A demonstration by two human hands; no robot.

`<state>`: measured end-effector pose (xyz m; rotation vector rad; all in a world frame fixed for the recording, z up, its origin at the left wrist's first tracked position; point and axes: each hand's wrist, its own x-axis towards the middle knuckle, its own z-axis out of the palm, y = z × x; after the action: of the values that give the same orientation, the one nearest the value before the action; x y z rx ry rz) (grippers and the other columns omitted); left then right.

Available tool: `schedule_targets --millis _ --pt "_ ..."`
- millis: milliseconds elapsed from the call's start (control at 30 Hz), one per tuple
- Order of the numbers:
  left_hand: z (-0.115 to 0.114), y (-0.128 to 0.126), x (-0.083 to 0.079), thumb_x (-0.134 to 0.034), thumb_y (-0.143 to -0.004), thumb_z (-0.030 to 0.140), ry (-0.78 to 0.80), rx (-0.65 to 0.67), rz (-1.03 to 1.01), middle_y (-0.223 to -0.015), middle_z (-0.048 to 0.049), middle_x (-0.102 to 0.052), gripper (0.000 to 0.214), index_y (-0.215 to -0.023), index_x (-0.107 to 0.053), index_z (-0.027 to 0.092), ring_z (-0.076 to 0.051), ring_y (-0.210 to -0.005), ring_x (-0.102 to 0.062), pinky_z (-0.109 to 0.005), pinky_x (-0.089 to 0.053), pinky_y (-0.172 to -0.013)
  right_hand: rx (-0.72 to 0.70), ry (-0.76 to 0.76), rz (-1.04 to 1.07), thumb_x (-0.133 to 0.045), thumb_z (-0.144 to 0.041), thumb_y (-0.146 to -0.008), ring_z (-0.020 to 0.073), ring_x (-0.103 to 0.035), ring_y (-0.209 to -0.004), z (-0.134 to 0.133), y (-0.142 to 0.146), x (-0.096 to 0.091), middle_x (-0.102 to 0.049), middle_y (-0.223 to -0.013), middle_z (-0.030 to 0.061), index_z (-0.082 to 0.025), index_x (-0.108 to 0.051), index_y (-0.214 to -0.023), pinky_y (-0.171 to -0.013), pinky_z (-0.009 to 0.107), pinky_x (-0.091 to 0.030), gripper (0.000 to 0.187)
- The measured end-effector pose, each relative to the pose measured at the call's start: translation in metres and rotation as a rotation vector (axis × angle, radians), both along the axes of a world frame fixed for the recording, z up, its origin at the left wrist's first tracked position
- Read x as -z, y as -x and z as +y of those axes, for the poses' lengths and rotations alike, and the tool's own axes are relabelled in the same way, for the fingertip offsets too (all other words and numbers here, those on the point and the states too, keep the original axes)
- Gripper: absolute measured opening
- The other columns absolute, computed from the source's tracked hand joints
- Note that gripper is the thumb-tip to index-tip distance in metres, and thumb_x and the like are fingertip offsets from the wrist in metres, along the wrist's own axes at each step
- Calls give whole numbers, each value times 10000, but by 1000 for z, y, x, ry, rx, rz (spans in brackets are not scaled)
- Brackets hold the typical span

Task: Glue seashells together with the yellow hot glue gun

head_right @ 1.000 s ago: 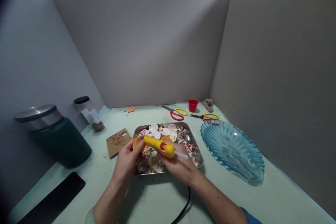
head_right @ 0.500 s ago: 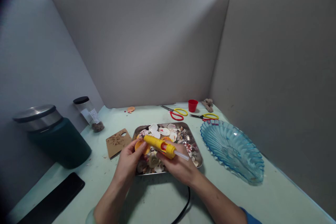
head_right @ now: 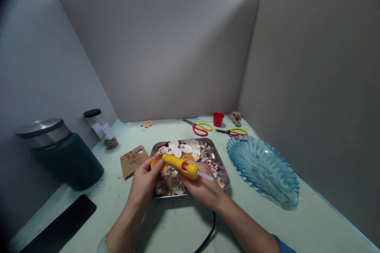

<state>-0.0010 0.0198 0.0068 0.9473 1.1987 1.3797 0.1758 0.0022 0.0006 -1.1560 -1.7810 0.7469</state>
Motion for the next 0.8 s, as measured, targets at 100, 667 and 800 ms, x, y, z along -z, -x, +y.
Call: schedule_targets --millis 100,667,800 --pt "0 0 1 -801 -592 479 -9 11 33 -652 19 -602 507 -927 -726 106 -75 -450 -476 -210 -443 -451 -11 3 7 -597 -354 -857 218 -678 -806 0 0 3 -728 -875 22 -225 -693 -909 -712 292 -546 169" --pt "-2 -2 -1 -802 -598 486 -12 -3 84 -597 19 -587 547 -968 -741 88 -80 -453 -467 -202 -409 -447 -40 10 39 -606 -341 -863 232 -689 -890 0 1 -2 -745 -919 30 -217 -706 -959 -814 317 -555 186" --pt "-2 -2 -2 -824 -571 479 -3 -13 47 -618 8 -611 585 -1000 -744 89 -76 -444 -465 -206 -417 -440 -18 13 12 -595 -335 -874 238 -692 -917 1 0 -1 -751 -918 25 -219 -712 -985 -821 314 -559 198"
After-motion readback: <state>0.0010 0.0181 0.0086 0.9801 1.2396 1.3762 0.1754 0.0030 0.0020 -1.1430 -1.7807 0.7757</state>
